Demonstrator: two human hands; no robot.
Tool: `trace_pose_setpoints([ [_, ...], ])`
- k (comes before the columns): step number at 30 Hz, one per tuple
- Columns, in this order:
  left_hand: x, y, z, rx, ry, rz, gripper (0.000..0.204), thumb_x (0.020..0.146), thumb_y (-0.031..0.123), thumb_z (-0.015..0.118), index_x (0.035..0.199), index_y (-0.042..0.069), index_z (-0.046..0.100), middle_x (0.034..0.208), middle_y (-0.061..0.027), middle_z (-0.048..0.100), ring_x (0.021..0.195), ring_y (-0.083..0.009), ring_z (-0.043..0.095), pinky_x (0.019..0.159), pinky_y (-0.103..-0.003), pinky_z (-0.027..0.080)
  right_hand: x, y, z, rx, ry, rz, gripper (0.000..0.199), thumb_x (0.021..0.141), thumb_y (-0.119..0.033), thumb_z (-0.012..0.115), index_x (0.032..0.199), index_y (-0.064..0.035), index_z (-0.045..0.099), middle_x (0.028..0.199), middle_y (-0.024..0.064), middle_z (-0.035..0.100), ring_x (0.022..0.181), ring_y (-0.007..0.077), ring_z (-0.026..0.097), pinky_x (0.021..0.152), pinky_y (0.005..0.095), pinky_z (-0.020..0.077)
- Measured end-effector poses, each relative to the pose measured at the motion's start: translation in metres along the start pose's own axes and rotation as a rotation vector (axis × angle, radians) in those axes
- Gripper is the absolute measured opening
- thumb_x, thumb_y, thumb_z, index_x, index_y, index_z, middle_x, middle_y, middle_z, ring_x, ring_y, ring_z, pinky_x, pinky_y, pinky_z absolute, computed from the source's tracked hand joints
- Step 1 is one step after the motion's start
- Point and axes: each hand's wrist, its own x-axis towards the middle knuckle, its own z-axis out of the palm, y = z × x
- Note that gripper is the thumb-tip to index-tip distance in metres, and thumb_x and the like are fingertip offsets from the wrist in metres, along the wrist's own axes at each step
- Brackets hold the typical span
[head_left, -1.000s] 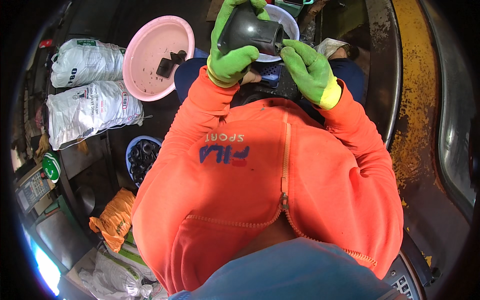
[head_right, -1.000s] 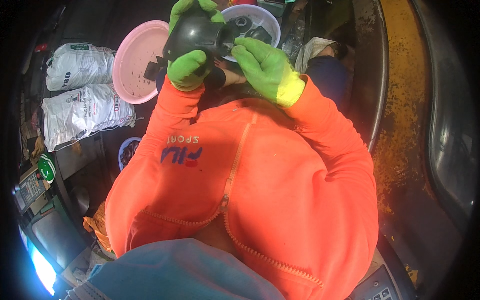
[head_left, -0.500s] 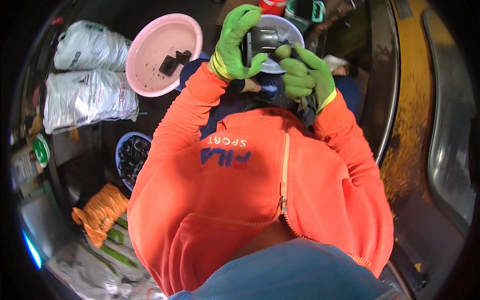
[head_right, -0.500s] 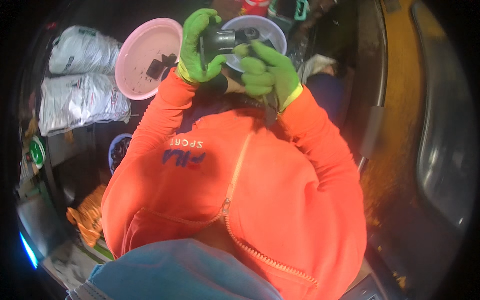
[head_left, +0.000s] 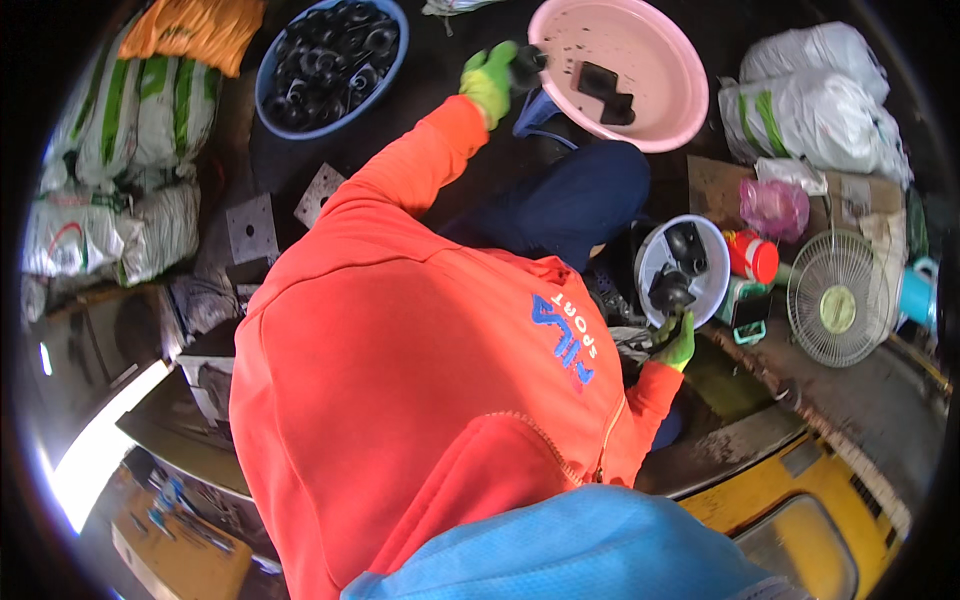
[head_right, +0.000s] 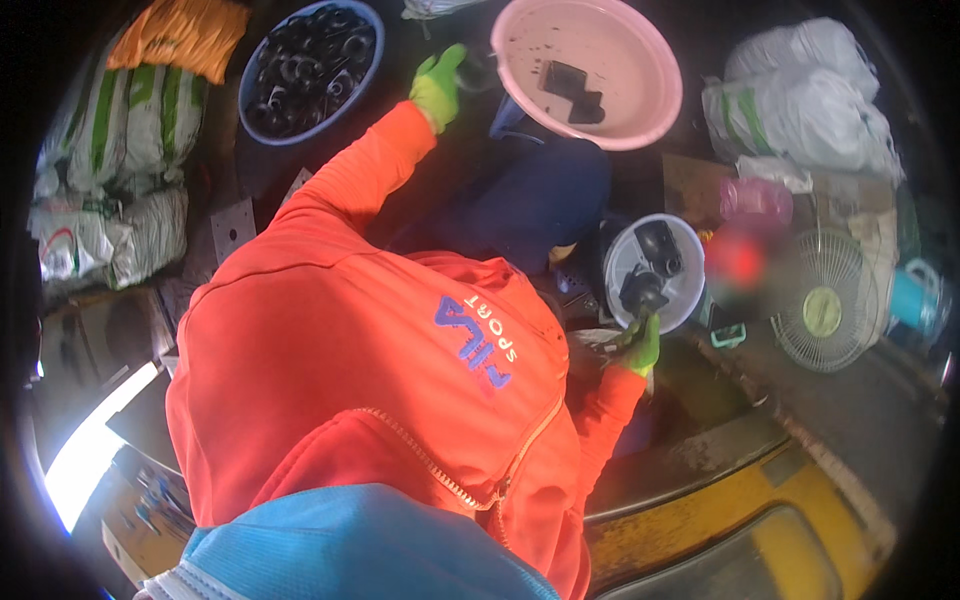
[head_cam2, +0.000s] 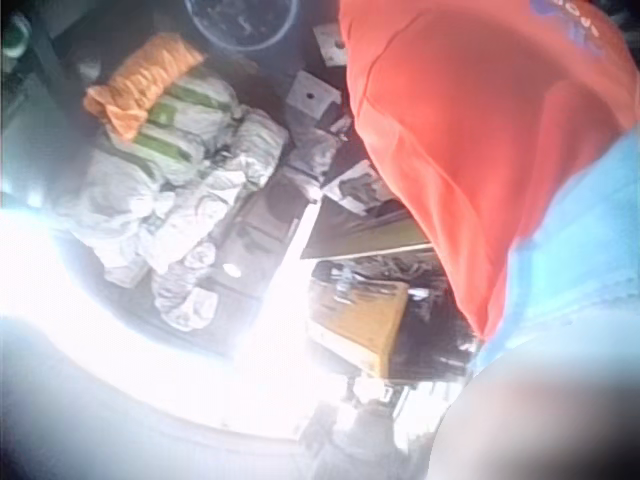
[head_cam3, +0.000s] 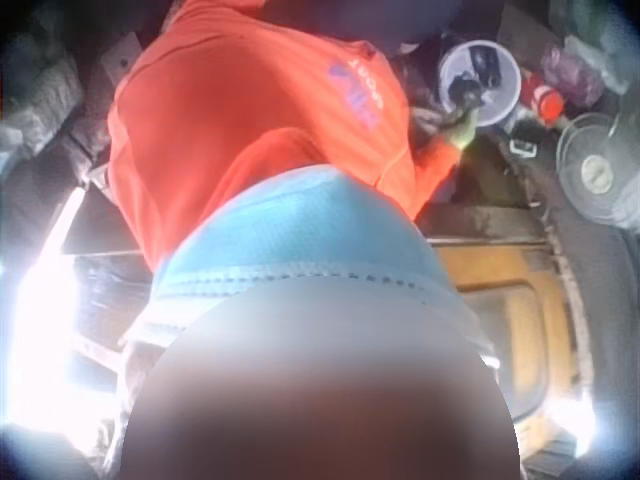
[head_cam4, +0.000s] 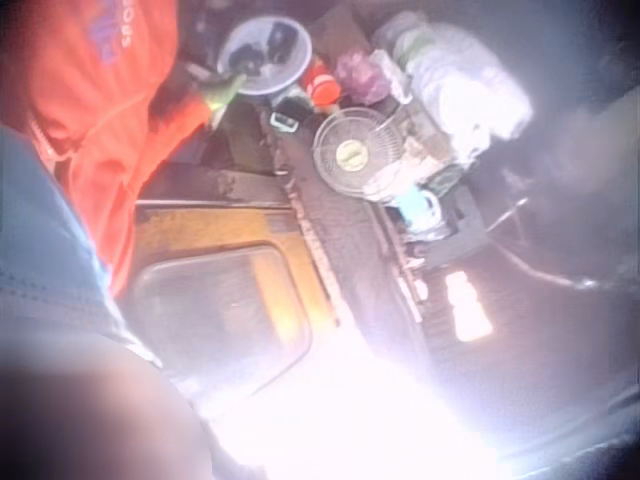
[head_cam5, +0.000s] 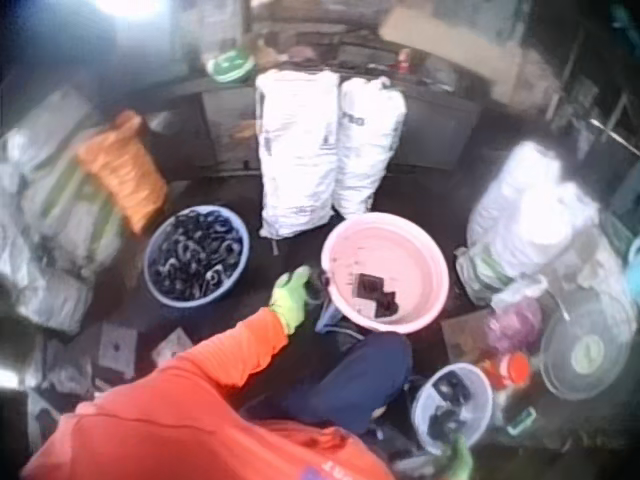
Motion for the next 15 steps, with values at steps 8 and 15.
trace_pose_setpoints([
  [8,0.059,-0.078,-0.233,1.958,-0.126,-0.243,0.029,0.085,0.028,0.062,0.109,0.011,0.070,0.115,-0.0174,0.067,0.109,-0.0331,0.063,0.091,-0.041,0.051,0.004,-0.003,-0.022,0.089,0.124,0.199,0.032,0.098,-0.042,0.050,0.102,-0.0141,0.064,0.060,-0.0042,0.049,0.045,0.0114,0.041,0.040,0.0268,0.0326],
  [15,0.156,-0.015,-0.261,1.576,0.418,0.216,0.043,0.099,0.034,0.036,0.111,0.007,0.067,0.099,-0.0195,0.069,0.092,-0.0369,0.067,0.082,-0.048,0.052,-0.008,-0.009,-0.007,-0.047,0.111,0.174,0.031,0.097,-0.041,0.052,0.101,-0.0125,0.062,0.061,-0.0037,0.049,0.046,0.0111,0.041,0.041,0.0263,0.0323],
])
